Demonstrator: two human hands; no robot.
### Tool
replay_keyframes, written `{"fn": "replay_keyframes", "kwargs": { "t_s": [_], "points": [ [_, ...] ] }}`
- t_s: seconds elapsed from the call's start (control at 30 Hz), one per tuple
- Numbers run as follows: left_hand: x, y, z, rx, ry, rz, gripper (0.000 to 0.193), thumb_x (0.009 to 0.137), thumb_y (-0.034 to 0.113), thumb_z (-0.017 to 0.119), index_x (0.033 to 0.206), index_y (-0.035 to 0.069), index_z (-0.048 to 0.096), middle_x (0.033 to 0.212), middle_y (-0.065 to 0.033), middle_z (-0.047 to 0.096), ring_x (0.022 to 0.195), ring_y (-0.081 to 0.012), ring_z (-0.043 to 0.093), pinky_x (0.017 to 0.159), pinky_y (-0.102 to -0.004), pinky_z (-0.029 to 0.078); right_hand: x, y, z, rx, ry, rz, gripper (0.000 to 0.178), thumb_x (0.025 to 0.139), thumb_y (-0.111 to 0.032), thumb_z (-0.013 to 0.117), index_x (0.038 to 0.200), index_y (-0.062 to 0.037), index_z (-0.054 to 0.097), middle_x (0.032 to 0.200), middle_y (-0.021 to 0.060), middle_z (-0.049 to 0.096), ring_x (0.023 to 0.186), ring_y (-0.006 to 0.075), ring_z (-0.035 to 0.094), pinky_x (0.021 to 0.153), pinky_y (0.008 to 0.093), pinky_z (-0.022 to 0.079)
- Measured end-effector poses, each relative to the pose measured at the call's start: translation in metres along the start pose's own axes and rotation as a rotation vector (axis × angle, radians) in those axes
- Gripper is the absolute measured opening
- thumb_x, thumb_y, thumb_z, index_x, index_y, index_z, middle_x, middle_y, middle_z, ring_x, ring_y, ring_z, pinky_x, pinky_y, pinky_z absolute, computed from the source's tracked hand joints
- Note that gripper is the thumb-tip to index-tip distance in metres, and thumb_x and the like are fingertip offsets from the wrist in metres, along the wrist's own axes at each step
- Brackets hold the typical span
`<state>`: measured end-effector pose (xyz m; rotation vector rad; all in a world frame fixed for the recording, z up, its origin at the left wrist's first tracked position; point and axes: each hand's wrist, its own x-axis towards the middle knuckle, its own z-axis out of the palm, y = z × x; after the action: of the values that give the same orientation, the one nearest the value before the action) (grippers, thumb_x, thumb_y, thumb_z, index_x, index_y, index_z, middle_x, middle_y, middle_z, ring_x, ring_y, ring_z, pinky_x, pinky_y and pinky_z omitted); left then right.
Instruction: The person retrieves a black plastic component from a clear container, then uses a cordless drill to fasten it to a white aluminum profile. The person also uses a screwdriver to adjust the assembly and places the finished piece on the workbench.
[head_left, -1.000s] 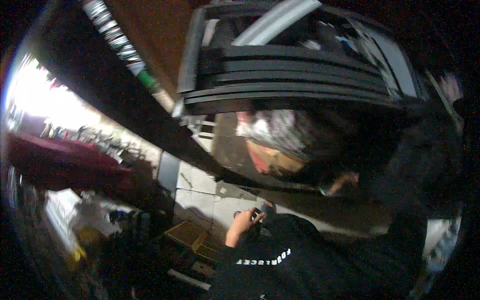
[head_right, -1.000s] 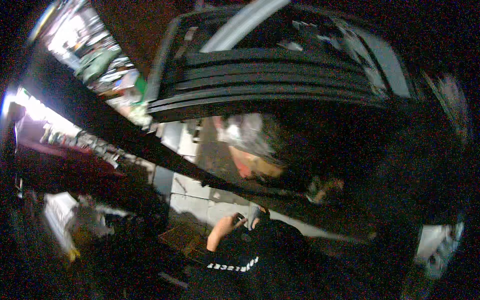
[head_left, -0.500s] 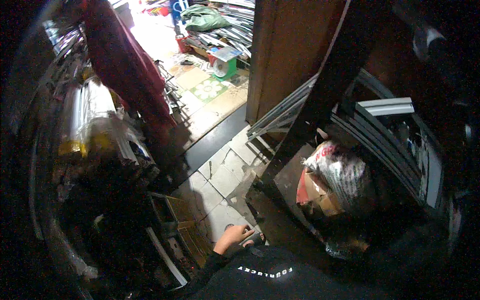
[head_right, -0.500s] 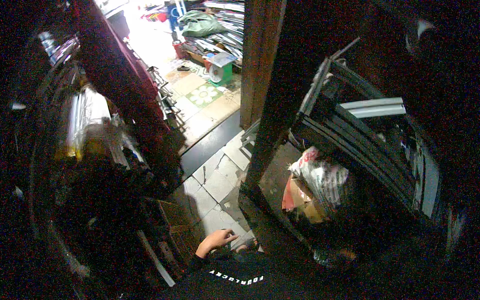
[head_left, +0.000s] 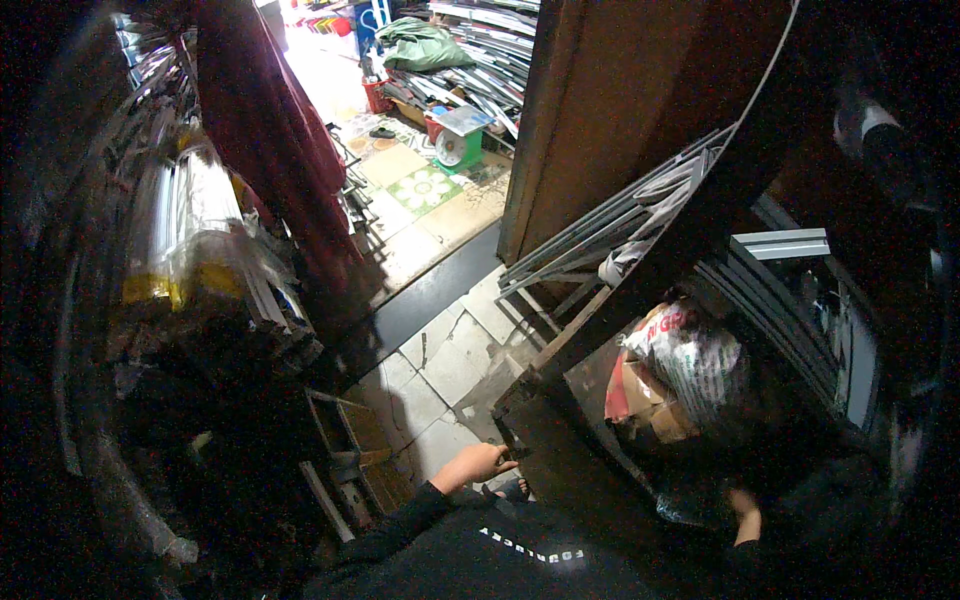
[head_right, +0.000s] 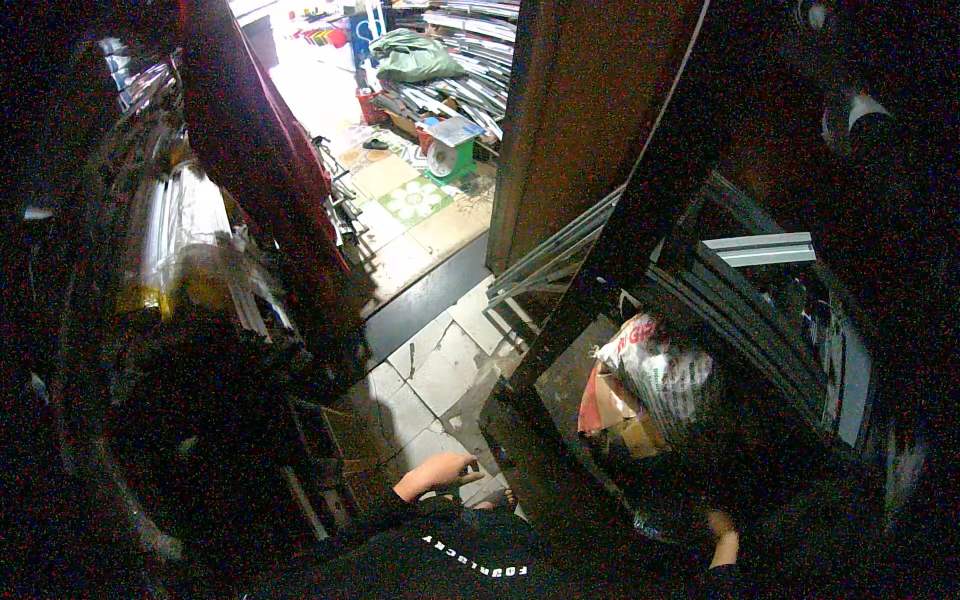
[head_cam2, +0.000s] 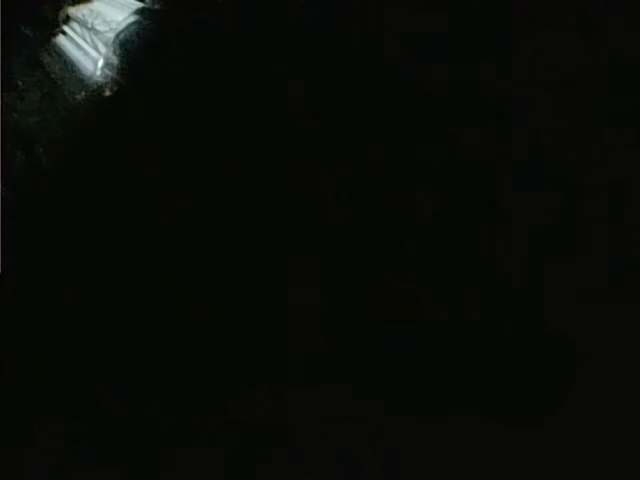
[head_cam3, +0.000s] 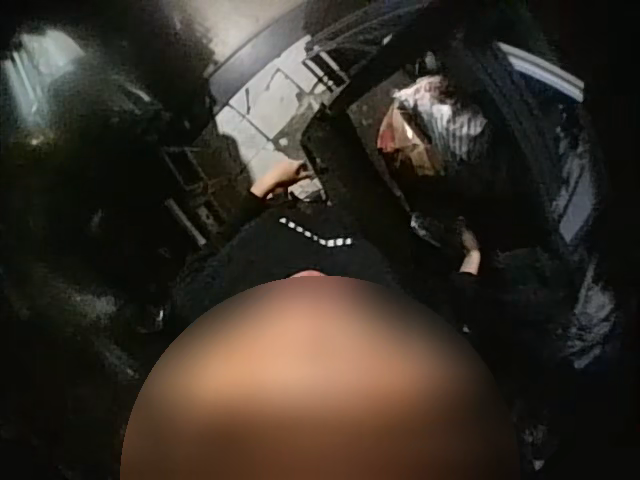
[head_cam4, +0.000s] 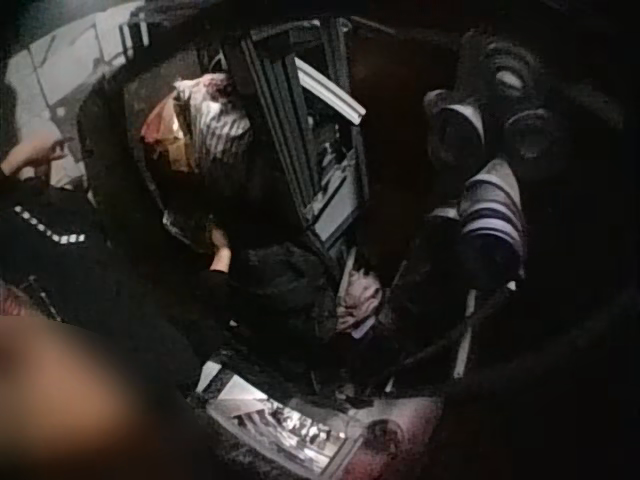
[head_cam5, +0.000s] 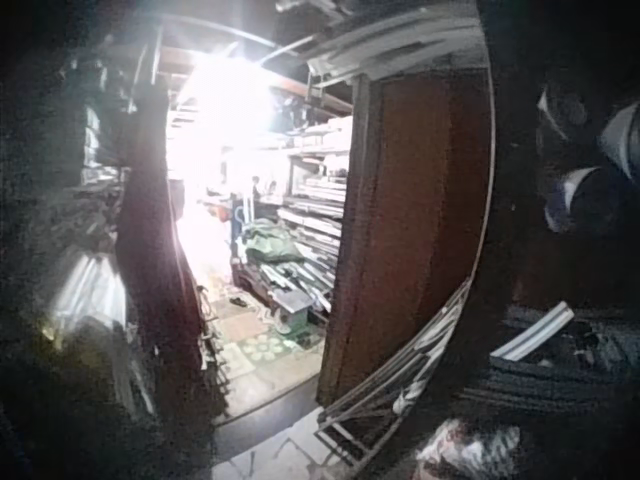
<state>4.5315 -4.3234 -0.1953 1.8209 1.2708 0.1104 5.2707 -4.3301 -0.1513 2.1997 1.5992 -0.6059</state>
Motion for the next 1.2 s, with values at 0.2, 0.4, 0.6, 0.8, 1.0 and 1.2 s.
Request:
{"fn": "replay_keyframes", "kwargs": {
  "t_s": [0.2,0.4,0.6,0.8,1.0,1.2],
  "points": [
    [-0.006,-0.020,0.005,0.049,-0.110,-0.051,0.057,0.099,0.058,0.051,0.113,0.005,0.066,0.095,-0.0251,0.070,0.091,-0.0468,0.067,0.078,-0.0552,0.053,-0.098,-0.086,-0.048,-0.013,0.189,0.179,0.033,0.102,-0.021,0.048,0.118,0.0031,0.063,0.122,0.0269,0.065,0.109,0.0433,0.062,0.092,0.0464,0.049],
    [-0.016,-0.041,0.001,0.009,-0.086,-0.070,0.057,0.100,0.058,0.050,0.112,0.005,0.065,0.090,-0.0223,0.072,0.088,-0.0450,0.068,0.076,-0.0540,0.053,-0.161,-0.180,-0.079,0.343,0.968,0.193,0.024,0.103,-0.017,0.049,0.104,0.0052,0.059,0.092,0.0205,0.068,0.083,0.0361,0.063,0.076,0.0439,0.048],
    [-0.033,-0.063,-0.024,-0.027,-0.026,-0.036,0.053,0.100,0.055,0.051,0.107,0.004,0.064,0.084,-0.0239,0.070,0.082,-0.0463,0.067,0.071,-0.0554,0.053,-0.240,-0.328,-0.122,1.366,0.598,-0.484,0.022,0.101,-0.029,0.056,0.092,-0.0084,0.053,0.065,-0.0009,0.047,0.050,0.0082,0.039,0.045,0.0229,0.034],
    [-0.043,-0.085,-0.070,-0.048,0.047,-0.097,0.057,0.100,0.056,0.052,0.107,0.000,0.062,0.090,-0.0242,0.070,0.087,-0.0457,0.067,0.074,-0.0546,0.053,-0.185,-0.566,-0.093,1.593,-0.792,-0.977,0.025,0.102,-0.024,0.061,0.102,0.0001,0.057,0.079,0.0050,0.054,0.073,0.0173,0.053,0.072,0.0352,0.048],
    [-0.022,-0.124,-0.122,-0.074,0.026,-0.226,0.058,0.099,0.056,0.053,0.112,0.001,0.063,0.097,-0.0249,0.071,0.091,-0.0440,0.068,0.079,-0.0535,0.053,-0.098,-0.699,-0.064,1.773,-1.043,-0.833,0.012,0.101,-0.018,0.057,0.102,-0.0064,0.054,0.081,0.0061,0.054,0.064,0.0179,0.051,0.058,0.0334,0.043],
    [0.054,-0.220,-0.246,-0.255,0.157,-0.269,0.057,0.099,0.056,0.053,0.115,0.002,0.067,0.107,-0.0219,0.072,0.099,-0.0415,0.069,0.086,-0.0486,0.054,0.027,-0.778,-0.090,2.109,-0.696,-0.723,0.012,0.106,-0.021,0.052,0.103,-0.0091,0.053,0.072,-0.0005,0.041,0.057,0.0094,0.040,0.050,0.0243,0.036]
  ]
}}
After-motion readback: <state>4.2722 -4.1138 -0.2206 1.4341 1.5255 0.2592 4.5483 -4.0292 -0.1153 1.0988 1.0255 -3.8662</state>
